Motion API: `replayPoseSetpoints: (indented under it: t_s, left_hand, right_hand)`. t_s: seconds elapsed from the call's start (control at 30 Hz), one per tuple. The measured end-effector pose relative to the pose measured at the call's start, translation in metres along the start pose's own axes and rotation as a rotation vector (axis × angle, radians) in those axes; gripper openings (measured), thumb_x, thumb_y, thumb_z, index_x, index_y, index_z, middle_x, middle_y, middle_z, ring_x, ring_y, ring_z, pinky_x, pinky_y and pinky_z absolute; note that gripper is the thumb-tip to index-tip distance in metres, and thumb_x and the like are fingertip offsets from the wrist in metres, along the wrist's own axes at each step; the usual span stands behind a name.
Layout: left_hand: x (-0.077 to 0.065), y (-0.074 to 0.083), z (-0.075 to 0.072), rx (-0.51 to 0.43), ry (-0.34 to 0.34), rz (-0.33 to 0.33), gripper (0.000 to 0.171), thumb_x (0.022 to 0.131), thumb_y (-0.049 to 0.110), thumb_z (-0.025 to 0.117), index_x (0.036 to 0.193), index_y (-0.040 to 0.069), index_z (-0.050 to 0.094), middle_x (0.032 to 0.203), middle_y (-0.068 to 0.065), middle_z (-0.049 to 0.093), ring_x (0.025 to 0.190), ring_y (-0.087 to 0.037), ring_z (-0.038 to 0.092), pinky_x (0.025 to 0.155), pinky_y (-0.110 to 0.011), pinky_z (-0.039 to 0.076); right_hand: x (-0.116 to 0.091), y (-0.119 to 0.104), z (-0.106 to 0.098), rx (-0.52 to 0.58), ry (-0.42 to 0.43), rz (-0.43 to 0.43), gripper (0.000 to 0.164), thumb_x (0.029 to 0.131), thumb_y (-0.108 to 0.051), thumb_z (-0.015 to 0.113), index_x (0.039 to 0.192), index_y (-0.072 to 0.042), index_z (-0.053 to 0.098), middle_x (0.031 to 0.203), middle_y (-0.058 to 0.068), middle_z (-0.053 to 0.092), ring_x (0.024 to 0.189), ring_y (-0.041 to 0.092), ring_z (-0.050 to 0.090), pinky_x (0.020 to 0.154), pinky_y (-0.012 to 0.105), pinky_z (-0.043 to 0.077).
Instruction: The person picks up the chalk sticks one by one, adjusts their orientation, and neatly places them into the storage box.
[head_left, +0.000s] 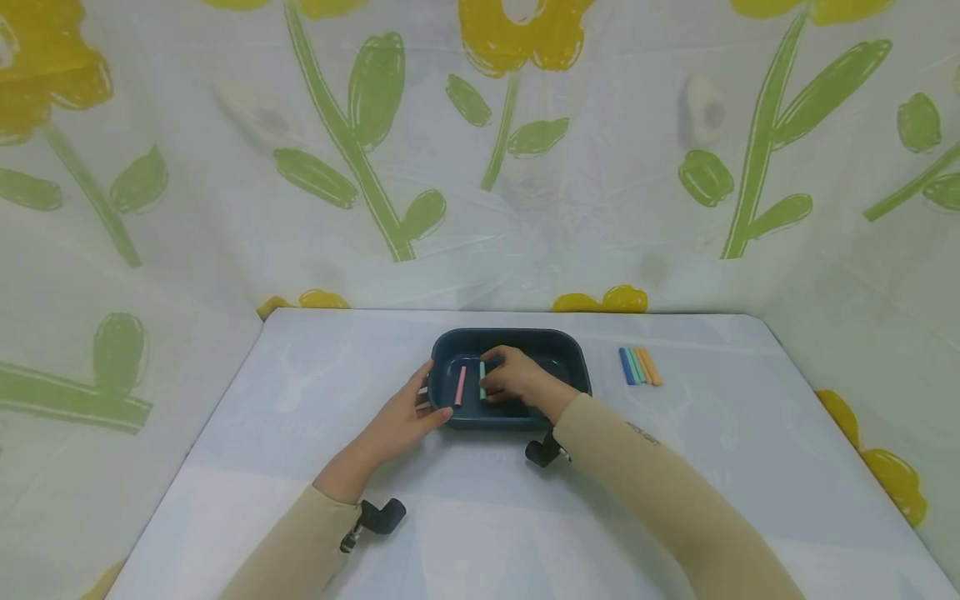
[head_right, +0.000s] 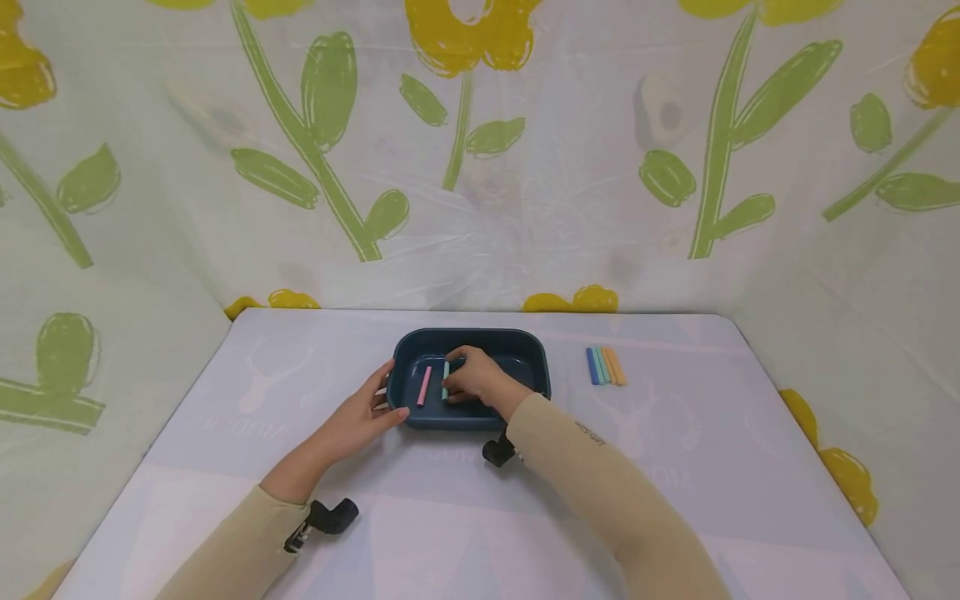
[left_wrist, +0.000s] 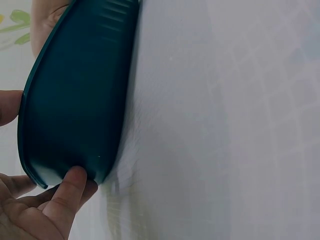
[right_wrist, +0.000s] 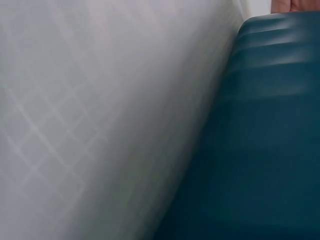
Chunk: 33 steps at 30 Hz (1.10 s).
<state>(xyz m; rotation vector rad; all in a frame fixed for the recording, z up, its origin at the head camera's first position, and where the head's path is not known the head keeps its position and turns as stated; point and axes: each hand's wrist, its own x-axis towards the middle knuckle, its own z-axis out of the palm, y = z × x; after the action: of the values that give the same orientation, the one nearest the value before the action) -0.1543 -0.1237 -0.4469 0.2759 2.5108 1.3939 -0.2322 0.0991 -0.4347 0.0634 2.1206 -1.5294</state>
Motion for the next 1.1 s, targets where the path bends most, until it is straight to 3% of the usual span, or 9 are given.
replayPoseSetpoints:
  t_s: [1.1]
  left_hand:
    - [0.0007, -0.0003, -0.0013, 0.003, 0.000, 0.019, 0.089, 0.096, 0.032, 0.069, 0.162, 0.013, 0.011, 0.160, -0.023, 0.029, 0.133, -0.040, 0.050, 0.107, -0.048, 0.045]
  right_hand:
    - [0.0035, 0.0019, 0.0046, -0.074, -0.005, -0.003, 0.052, 0.091, -0.001, 0.070, 0.139, -0.005, 0.051, 0.095, 0.016, 0.068, 0.073, 0.020, 0.070, 0.070, 0.031, 0.062]
